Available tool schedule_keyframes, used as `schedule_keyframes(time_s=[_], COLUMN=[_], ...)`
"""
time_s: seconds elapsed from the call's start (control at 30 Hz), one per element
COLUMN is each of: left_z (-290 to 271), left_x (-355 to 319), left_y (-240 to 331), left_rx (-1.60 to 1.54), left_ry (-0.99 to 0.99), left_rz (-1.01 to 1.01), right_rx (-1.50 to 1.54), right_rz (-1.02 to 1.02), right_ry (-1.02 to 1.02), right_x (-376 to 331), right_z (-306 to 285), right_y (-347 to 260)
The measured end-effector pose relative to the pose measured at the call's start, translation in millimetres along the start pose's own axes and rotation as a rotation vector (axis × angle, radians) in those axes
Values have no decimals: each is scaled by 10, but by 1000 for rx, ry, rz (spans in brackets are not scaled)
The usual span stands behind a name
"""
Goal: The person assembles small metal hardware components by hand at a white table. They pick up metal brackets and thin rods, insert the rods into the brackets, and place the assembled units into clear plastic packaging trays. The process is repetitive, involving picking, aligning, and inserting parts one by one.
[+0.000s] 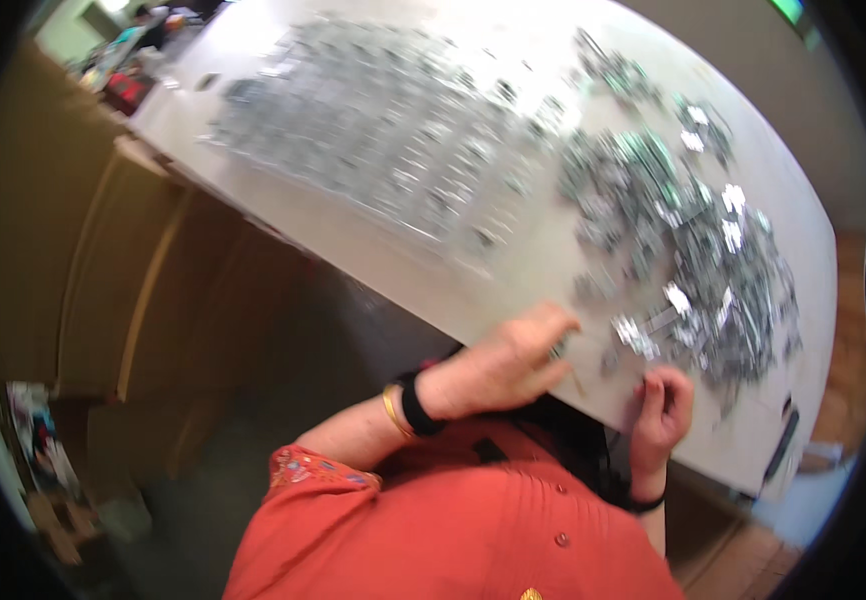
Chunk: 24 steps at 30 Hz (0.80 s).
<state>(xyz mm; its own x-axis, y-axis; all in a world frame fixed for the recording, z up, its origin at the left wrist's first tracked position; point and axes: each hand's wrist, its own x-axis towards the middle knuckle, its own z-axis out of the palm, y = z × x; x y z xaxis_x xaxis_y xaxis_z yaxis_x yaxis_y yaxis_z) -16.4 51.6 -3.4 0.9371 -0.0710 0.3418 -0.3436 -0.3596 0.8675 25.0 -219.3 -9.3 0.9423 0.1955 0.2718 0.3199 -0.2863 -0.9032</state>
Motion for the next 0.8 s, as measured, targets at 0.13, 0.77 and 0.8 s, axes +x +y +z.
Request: schedule_keyframes(time_s=[0.13,0.77,0.8], left_z=[-5,-61,-65], left_x=[-14,28,26], left_y=[99,128,123], left_rx=[19,-30,-31], left_ry=[17,-95,-95], left_rz=[-102,-107,-105], right_rx=[69,-49,-40], right_rz=[-42,-106,-96], right_ry=[-7,-57,-55], right_x=[14,39,40], right_z=[15,160,162], right_y=[-53,-125,-120])
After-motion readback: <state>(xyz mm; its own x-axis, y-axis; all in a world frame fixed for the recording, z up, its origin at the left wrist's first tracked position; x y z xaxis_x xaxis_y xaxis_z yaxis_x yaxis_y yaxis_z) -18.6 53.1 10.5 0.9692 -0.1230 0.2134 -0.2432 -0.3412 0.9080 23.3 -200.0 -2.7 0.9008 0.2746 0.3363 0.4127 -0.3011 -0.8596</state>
